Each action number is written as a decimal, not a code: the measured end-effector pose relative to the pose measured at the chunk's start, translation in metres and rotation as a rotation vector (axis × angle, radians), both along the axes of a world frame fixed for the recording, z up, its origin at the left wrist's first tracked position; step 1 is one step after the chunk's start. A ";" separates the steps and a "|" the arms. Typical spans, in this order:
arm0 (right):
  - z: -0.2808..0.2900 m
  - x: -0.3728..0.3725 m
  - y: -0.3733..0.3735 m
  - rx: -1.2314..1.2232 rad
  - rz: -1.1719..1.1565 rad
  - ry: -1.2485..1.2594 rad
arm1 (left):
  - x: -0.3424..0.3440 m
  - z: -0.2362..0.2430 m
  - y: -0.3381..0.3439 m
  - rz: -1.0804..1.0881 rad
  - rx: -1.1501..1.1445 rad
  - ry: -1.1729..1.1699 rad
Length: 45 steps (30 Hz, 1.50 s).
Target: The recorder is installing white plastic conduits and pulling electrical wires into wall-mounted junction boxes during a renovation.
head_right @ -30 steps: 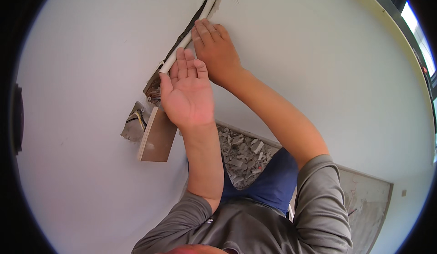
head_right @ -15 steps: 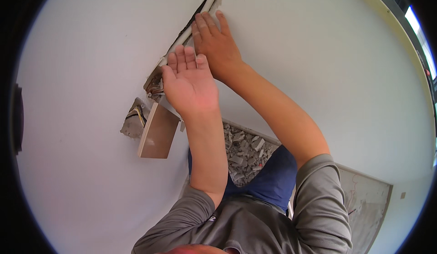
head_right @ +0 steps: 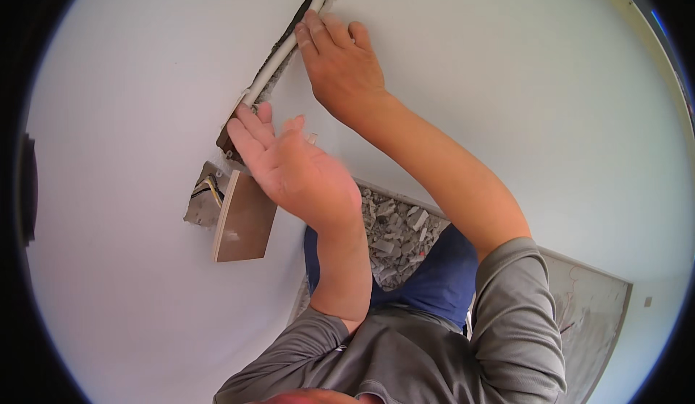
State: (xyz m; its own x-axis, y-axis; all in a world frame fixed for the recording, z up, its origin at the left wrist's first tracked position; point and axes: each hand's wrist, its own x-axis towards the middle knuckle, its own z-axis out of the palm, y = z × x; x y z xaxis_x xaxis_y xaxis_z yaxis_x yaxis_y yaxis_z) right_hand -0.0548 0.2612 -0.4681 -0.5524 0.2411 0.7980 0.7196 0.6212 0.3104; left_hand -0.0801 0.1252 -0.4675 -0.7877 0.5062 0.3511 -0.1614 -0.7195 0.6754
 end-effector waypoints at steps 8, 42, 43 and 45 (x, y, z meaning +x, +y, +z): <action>-0.008 -0.005 0.007 -0.015 0.019 0.107 | 0.002 0.002 0.003 0.019 -0.017 -0.020; 0.002 -0.003 0.001 -0.495 -0.060 -0.016 | -0.008 0.003 0.005 -0.168 0.096 0.028; 0.003 -0.002 0.000 -0.527 -0.068 -0.016 | -0.007 0.003 0.006 -0.178 0.092 0.057; 0.003 0.000 -0.001 -0.531 -0.077 -0.019 | -0.005 0.004 0.014 -0.140 0.088 0.081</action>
State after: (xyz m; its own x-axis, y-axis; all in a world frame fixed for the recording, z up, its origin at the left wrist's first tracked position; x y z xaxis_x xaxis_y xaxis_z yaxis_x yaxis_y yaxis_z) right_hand -0.0549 0.2602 -0.4647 -0.5303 0.6489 0.5456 0.7663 0.6422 -0.0189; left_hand -0.0846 0.1388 -0.4630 -0.6792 0.5734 0.4581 -0.2116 -0.7506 0.6259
